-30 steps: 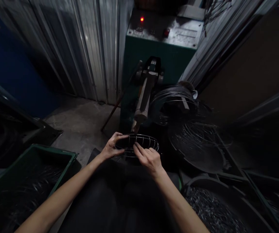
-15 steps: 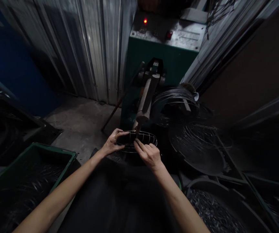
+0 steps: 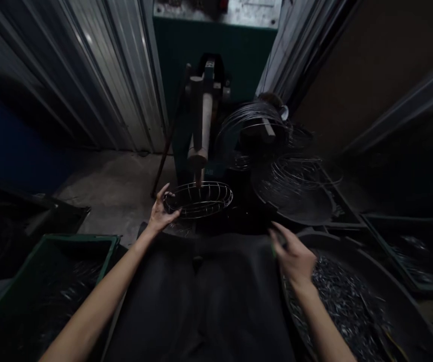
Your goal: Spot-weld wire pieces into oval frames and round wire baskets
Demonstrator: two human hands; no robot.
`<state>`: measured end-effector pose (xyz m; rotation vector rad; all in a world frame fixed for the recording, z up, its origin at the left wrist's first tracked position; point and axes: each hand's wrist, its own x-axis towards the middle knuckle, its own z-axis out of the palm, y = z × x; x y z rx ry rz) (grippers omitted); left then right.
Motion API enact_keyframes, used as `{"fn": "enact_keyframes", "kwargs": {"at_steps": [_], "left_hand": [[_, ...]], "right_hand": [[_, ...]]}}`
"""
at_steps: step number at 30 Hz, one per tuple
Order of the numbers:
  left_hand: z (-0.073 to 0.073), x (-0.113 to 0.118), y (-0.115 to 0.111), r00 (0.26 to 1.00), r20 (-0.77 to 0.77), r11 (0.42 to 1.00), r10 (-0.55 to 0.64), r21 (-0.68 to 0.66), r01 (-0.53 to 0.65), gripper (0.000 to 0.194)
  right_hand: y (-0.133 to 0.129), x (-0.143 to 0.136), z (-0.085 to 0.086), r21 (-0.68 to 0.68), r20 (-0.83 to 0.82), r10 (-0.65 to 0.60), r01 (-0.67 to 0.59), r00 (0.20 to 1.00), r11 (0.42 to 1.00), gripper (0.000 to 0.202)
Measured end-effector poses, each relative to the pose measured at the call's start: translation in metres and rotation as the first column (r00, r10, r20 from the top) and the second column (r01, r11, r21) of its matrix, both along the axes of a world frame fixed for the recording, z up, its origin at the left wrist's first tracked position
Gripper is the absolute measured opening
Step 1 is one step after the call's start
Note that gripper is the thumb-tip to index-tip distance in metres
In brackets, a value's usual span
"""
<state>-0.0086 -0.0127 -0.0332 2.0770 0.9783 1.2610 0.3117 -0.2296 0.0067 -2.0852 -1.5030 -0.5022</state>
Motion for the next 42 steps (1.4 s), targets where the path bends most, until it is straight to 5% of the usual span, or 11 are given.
{"fn": "enact_keyframes", "kwargs": {"at_steps": [2, 5, 8, 11, 14, 22, 27, 32, 38, 42], "left_hand": [[0.000, -0.001, -0.002, 1.000, -0.001, 1.000, 0.018, 0.011, -0.018, 0.072], [-0.002, -0.003, -0.008, 1.000, 0.010, 1.000, -0.001, -0.016, 0.001, 0.066], [-0.007, -0.005, -0.021, 0.999, 0.043, 0.997, -0.028, -0.072, 0.031, 0.068], [-0.008, -0.010, -0.041, 0.995, 0.085, 0.983, -0.056, -0.171, 0.070, 0.067], [-0.002, -0.025, -0.061, 0.982, 0.183, 0.958, -0.045, -0.271, 0.094, 0.067], [0.023, -0.082, -0.088, 0.948, 0.300, 0.951, 0.101, -0.310, -0.003, 0.066], [0.017, -0.066, -0.094, 0.982, 0.181, 0.957, 0.059, -0.292, -0.003, 0.072], [-0.008, -0.050, -0.093, 0.994, 0.100, 0.956, 0.037, -0.295, -0.006, 0.074], [-0.008, -0.056, -0.086, 0.988, 0.122, 0.943, 0.091, -0.330, -0.046, 0.079], [-0.002, -0.050, -0.083, 0.994, 0.081, 0.954, 0.069, -0.295, -0.042, 0.080]], "right_hand": [[-0.036, 0.032, -0.015, -0.097, -0.036, -0.208, 0.204, 0.977, 0.974, 0.051], [-0.055, 0.034, -0.031, -0.097, -0.083, -0.162, 0.154, 0.983, 0.983, 0.049], [-0.028, -0.001, -0.043, -0.174, -0.062, -0.017, 0.006, 0.998, 0.985, 0.040], [0.014, -0.020, -0.054, -0.346, -0.002, -0.068, 0.063, 0.998, 0.936, 0.029], [0.030, -0.016, -0.065, -0.388, -0.028, -0.086, 0.069, 0.996, 0.919, 0.020], [0.005, 0.049, -0.068, -0.107, -0.068, -0.320, 0.312, 0.945, 0.944, 0.034], [-0.005, -0.001, -0.073, -0.236, -0.221, -0.160, 0.107, 0.962, 0.966, 0.037], [0.001, -0.028, -0.090, -0.166, -0.572, -0.181, 0.103, 0.800, 0.981, 0.052], [-0.005, -0.030, -0.086, -0.224, -0.572, -0.242, 0.135, 0.784, 0.965, 0.052], [-0.040, -0.024, -0.068, -0.189, -0.475, -0.137, 0.051, 0.869, 0.981, 0.041]]}}
